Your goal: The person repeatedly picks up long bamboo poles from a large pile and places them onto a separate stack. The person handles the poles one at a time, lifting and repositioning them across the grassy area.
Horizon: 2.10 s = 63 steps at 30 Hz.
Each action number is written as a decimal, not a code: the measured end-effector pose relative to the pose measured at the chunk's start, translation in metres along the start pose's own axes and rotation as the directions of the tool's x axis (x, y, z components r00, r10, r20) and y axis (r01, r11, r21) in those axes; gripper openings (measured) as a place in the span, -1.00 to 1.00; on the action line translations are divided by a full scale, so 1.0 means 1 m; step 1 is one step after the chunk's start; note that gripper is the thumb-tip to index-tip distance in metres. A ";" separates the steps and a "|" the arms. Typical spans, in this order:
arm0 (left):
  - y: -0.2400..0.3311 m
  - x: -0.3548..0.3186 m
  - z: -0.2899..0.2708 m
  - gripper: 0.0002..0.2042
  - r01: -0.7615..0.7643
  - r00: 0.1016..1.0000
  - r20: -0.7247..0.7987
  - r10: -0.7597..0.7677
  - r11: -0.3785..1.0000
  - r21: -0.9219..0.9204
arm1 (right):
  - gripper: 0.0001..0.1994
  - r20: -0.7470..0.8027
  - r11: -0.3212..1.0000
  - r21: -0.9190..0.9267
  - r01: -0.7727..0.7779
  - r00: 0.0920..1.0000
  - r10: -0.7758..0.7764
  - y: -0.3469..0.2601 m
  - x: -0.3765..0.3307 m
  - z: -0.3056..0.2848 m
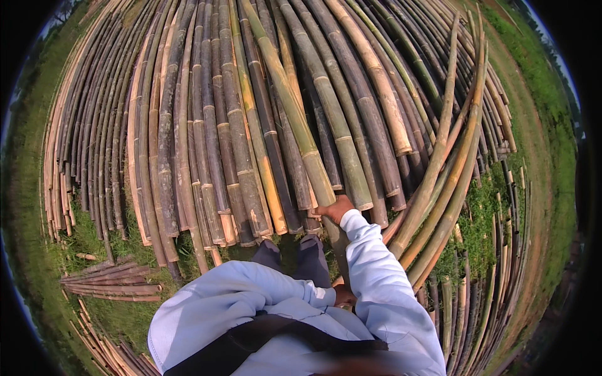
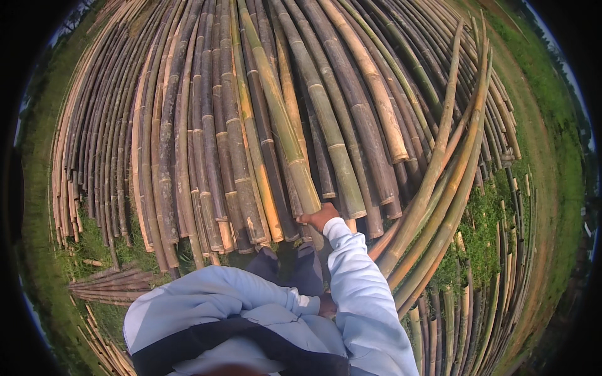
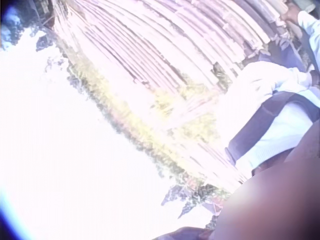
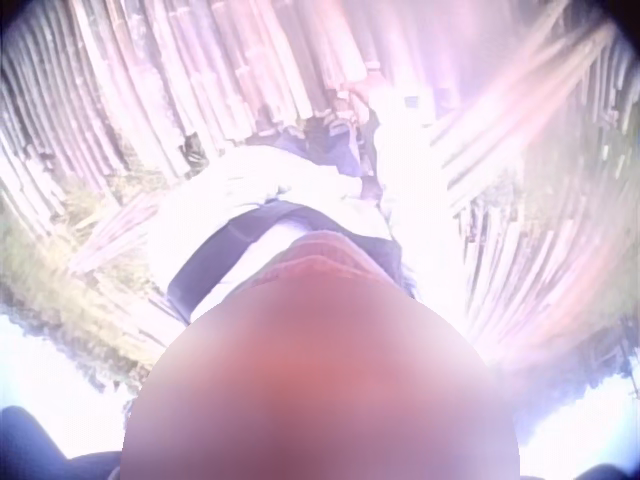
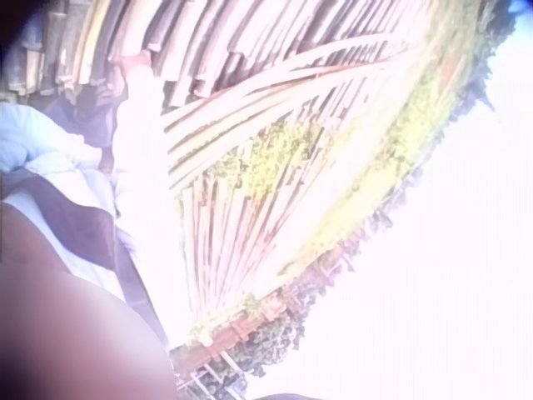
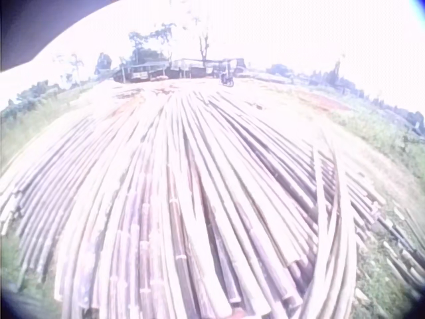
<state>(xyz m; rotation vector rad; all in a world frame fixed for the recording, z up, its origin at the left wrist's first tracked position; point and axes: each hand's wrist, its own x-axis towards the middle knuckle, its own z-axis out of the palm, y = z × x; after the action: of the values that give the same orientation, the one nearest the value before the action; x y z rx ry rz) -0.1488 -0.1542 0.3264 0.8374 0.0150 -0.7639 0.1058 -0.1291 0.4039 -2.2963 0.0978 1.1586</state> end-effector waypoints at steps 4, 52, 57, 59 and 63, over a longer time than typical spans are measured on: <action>-0.004 0.015 -0.051 -0.63 0.073 0.838 0.422 -0.347 0.836 0.543 | -0.23 -0.011 0.995 0.092 0.030 1.000 -0.029 0.072 -0.023 0.008; 0.279 0.129 -0.058 -0.50 -0.104 0.721 -0.683 0.117 0.993 0.060 | -0.50 -0.432 0.895 0.334 -0.296 0.795 0.425 0.349 -0.387 0.281; 0.258 0.166 -0.029 -0.50 -0.066 0.790 -0.608 0.079 0.997 0.044 | -0.45 -0.427 0.875 0.380 -0.299 0.783 0.453 0.344 -0.401 0.280; 0.243 0.189 -0.023 -0.50 -0.044 0.831 -0.554 0.055 0.998 0.033 | -0.43 -0.406 0.850 0.403 -0.340 0.766 0.499 0.338 -0.404 0.278; 0.213 0.235 -0.015 -0.51 0.110 0.892 -0.442 -0.097 0.994 0.005 | -0.37 -0.328 0.776 0.466 -0.425 0.732 0.598 0.333 -0.407 0.278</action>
<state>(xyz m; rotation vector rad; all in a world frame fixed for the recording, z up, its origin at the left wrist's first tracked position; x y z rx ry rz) 0.1599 -0.1958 0.3876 1.0313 0.4593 -0.6601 -0.4492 -0.3396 0.4335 -2.2011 1.1203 0.7069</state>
